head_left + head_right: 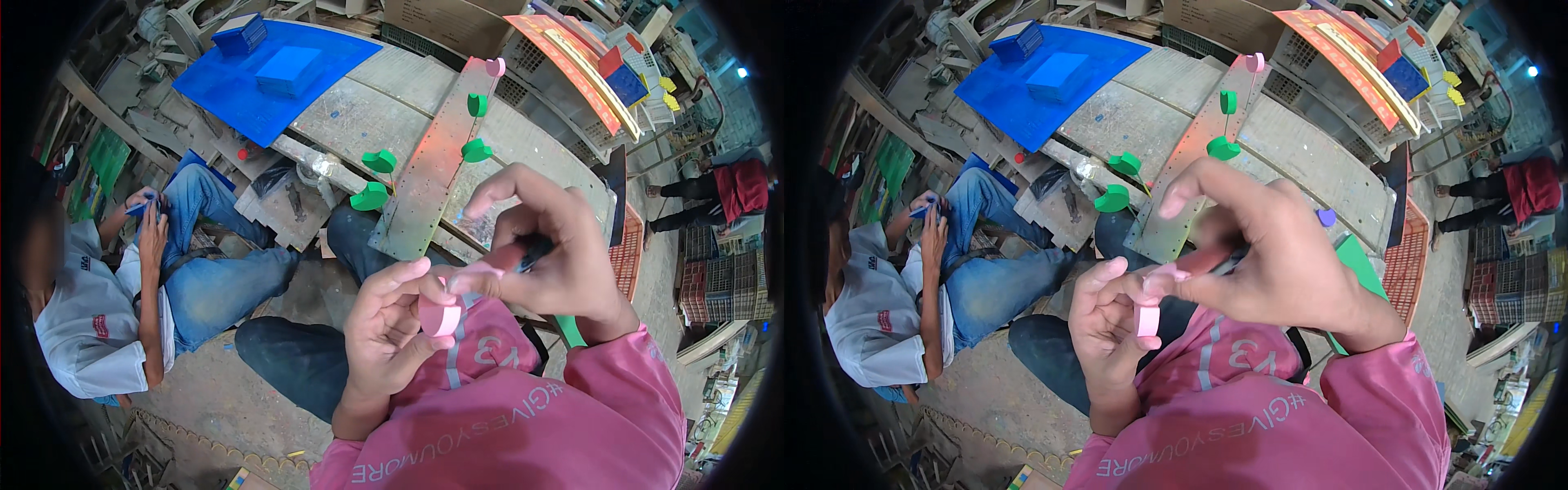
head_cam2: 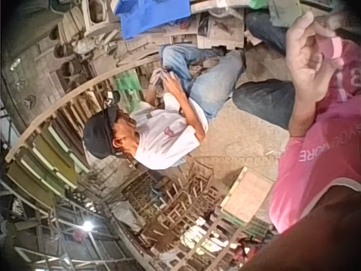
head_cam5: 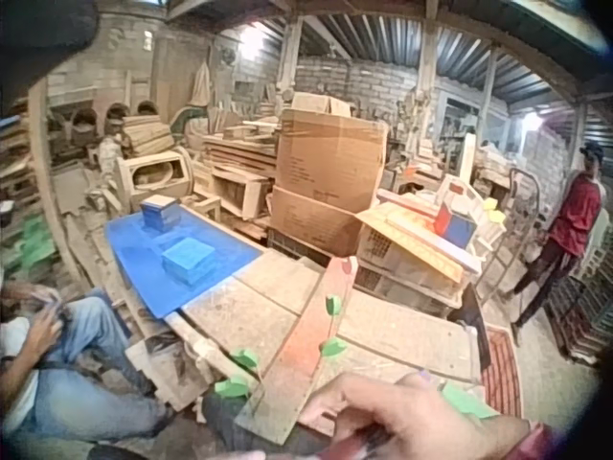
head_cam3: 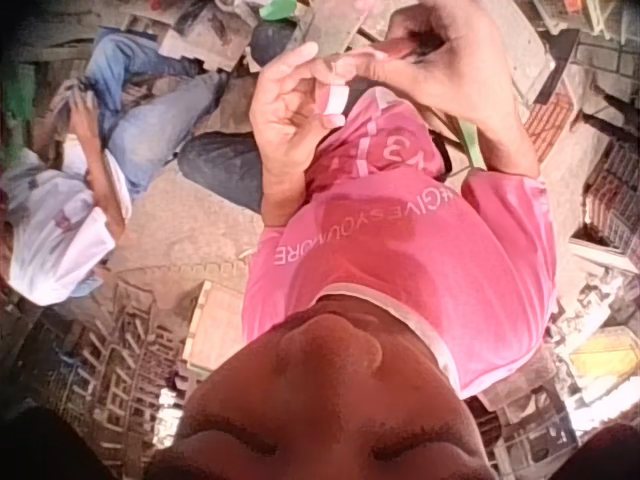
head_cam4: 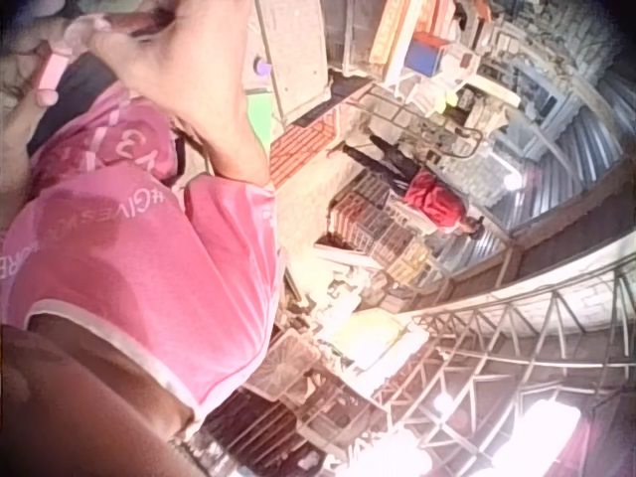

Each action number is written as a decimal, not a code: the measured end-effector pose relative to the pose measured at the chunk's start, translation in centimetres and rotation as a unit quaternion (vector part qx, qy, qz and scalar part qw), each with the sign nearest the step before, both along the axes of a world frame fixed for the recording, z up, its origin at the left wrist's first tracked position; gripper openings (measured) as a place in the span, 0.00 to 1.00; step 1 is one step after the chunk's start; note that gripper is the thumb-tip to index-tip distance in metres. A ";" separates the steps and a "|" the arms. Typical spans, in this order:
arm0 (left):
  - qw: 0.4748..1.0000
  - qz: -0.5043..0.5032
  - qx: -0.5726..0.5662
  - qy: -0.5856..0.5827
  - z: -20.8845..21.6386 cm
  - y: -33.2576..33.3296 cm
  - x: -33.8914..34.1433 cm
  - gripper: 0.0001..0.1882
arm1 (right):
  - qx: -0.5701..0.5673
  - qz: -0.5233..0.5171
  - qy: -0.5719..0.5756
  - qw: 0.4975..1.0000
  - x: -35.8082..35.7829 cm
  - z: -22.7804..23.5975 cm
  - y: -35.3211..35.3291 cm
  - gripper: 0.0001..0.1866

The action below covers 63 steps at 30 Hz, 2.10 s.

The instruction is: The person sits on the floor and uses a small sanding block to smooth the surface of a pink plastic object. They rotate the object to sand different sides while another person works nearby.

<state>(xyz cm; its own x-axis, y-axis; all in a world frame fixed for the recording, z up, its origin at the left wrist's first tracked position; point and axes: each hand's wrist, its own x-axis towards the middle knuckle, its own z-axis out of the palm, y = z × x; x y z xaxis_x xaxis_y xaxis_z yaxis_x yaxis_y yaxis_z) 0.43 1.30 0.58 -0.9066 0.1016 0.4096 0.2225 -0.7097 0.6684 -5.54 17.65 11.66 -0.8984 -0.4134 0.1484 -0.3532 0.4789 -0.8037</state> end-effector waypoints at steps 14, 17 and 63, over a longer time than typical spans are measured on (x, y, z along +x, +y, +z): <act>0.999 0.023 -0.031 0.009 0.3 0.0 -0.2 0.35 | 0.002 0.058 0.001 0.998 0.5 0.5 -0.7 0.23; 0.999 0.022 -0.025 0.010 0.2 0.1 -0.3 0.34 | 0.000 0.023 0.010 1.000 0.1 0.6 -0.8 0.23; 0.982 0.038 -0.012 -0.182 2.5 6.3 -5.5 0.37 | -0.286 0.021 -0.238 0.928 -5.4 -1.5 6.5 0.19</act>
<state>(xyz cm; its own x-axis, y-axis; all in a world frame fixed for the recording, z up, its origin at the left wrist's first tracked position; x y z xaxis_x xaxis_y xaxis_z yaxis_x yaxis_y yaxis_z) -5.08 7.56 3.04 -0.9979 0.0326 0.0553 0.0181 -0.6839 0.7294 -10.92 24.17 10.18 -0.9030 -0.4261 -0.0546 0.0981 -0.0808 -0.9919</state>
